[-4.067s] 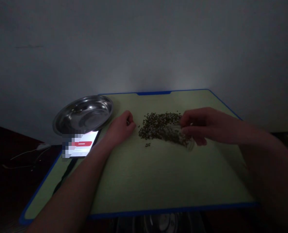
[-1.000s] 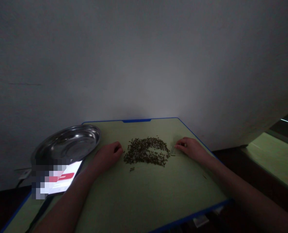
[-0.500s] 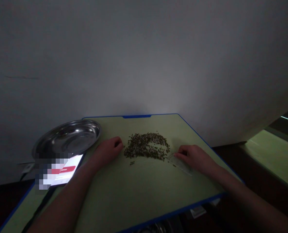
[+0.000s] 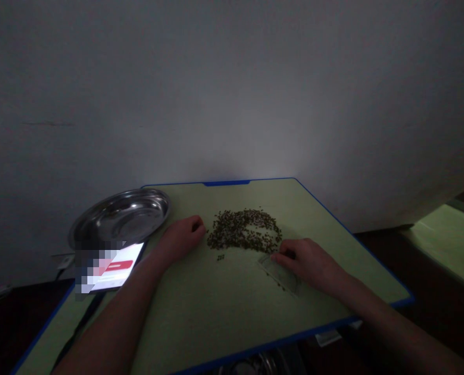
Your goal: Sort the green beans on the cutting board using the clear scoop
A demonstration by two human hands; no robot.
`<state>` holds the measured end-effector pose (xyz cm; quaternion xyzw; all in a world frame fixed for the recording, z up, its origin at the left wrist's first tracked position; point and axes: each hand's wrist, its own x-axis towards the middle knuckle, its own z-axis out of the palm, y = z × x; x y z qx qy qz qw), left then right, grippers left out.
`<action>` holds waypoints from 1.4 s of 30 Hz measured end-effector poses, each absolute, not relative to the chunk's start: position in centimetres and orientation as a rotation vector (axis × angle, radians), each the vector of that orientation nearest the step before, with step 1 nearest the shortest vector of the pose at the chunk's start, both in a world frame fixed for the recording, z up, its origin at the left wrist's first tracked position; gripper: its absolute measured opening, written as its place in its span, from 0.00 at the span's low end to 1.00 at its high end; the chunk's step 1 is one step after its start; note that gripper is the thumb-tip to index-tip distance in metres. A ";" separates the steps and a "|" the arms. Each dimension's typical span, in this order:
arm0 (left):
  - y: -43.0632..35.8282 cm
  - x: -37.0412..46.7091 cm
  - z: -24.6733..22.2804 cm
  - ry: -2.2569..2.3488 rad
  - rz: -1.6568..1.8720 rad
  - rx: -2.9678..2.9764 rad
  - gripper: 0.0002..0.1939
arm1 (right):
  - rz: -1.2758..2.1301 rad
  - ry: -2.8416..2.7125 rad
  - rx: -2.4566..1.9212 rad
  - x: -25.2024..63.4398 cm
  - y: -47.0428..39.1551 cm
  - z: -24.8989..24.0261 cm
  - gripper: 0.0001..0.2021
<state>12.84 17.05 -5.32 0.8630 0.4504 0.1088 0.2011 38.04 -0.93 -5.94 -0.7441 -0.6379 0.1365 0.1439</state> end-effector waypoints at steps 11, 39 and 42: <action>17.0 12.8 -5.4 1.271 0.350 2.391 0.11 | 0.349 -2.018 -2.047 35.8 0.0 -6.2 0.11; 17.1 13.0 -5.7 1.273 0.379 2.384 0.11 | 0.273 -2.242 -1.915 34.7 -2.1 -6.6 0.14; 17.1 13.1 -5.8 1.261 0.397 2.390 0.12 | 0.366 -2.309 -1.858 33.8 -1.5 -6.1 0.14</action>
